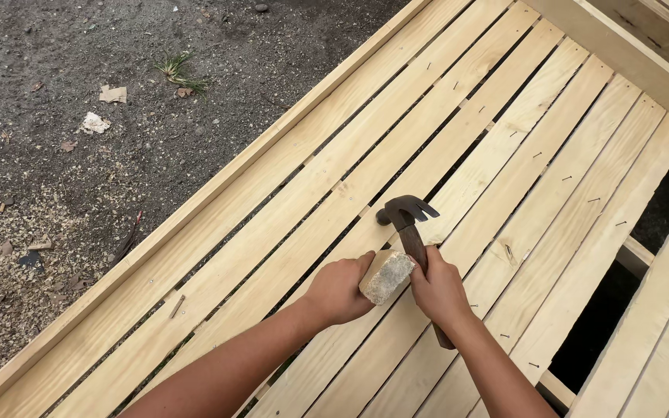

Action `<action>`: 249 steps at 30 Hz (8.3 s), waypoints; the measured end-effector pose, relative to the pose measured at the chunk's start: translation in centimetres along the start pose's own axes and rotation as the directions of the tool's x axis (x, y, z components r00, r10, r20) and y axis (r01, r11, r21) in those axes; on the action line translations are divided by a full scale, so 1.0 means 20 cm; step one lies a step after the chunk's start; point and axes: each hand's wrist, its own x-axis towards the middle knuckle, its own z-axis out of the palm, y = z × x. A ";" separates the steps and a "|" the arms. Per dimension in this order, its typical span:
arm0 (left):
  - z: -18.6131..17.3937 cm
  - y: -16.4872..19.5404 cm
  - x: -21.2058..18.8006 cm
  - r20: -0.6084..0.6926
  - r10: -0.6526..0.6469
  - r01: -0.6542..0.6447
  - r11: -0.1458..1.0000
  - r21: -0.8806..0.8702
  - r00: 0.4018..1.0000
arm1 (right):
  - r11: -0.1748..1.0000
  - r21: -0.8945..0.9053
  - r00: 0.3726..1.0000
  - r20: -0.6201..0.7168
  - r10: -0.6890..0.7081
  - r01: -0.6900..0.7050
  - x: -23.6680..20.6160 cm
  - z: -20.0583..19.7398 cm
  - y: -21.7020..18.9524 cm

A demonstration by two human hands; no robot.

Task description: The person uses the claw of a hammer to pull nails out of slatted wooden frames, holding a small wood block in the other hand and bracing a foot on the frame. They work across different sections of the frames, extracting nails and setting the hammer and block down between pulls.

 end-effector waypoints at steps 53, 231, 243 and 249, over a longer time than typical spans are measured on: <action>0.28 0.41 0.00 -0.007 0.100 -0.100 0.990 -0.098 0.995 | 0.807 -0.218 0.836 0.132 -0.532 0.548 -0.85 -0.90 0.63; 0.76 0.79 -0.43 -0.638 -0.336 0.073 0.913 -0.401 0.693 | 0.777 0.445 0.863 0.020 -0.505 0.445 -0.88 -1.41 1.13; 0.80 0.81 -0.41 -0.675 -0.396 0.072 0.888 -0.455 0.623 | 0.836 -0.250 0.827 0.440 -0.351 0.488 -0.72 -1.17 1.01; 0.79 0.80 -0.41 -0.685 -0.391 0.089 0.897 -0.432 0.615 | 0.852 -0.244 0.859 0.360 -0.365 0.464 -0.70 -1.16 1.10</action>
